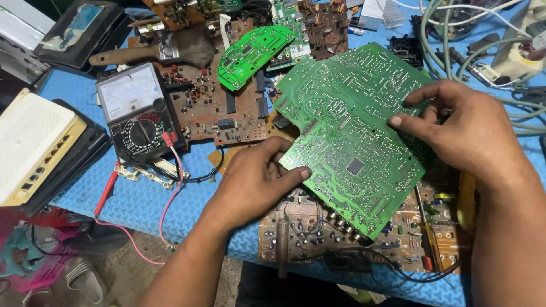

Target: The person is inspecting and repairing a circuit board, using pliers to remove a component and a probe to check solder points.

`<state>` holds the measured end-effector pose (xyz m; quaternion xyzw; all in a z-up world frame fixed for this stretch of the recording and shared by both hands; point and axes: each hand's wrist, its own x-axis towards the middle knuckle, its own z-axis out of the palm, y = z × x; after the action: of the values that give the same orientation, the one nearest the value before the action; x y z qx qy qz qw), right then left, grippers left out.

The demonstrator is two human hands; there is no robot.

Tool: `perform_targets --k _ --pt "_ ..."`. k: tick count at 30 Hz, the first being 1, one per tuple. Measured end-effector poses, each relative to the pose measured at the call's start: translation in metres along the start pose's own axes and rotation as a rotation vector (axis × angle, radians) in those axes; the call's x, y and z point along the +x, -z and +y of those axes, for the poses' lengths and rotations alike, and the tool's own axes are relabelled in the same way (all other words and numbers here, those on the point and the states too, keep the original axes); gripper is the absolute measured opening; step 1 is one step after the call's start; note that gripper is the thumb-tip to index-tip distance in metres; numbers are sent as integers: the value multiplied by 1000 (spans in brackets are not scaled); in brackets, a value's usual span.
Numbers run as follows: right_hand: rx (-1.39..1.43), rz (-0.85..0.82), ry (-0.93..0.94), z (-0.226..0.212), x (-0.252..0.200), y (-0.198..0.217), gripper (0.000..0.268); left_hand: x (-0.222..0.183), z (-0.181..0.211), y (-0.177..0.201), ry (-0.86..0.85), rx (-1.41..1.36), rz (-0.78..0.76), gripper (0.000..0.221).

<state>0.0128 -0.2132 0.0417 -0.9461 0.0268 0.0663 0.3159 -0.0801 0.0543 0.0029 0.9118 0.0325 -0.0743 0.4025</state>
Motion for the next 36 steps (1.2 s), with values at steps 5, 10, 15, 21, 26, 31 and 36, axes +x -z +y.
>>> perform_targets --k 5,10,15,21,26,31,36 --pt "55 295 318 54 27 -8 32 -3 2 -10 -25 -304 41 47" --pt "-196 523 573 80 47 -8 47 1 2 -22 -69 -664 6 53" --pt "-86 395 229 63 44 -7 58 3 -2 -31 -50 -811 -26 62" --pt "35 460 314 80 56 -9 48 8 -9 -39 -60 -909 -69 58" --pt "46 502 304 82 59 -14 45 6 -7 -38 -16 -851 -94 61" --pt "36 491 300 82 60 -17 47 4 -13 -43 -46 -799 -113 66" --pt "348 674 589 76 54 -9 35 7 -21 -52 -75 -833 -32 62"
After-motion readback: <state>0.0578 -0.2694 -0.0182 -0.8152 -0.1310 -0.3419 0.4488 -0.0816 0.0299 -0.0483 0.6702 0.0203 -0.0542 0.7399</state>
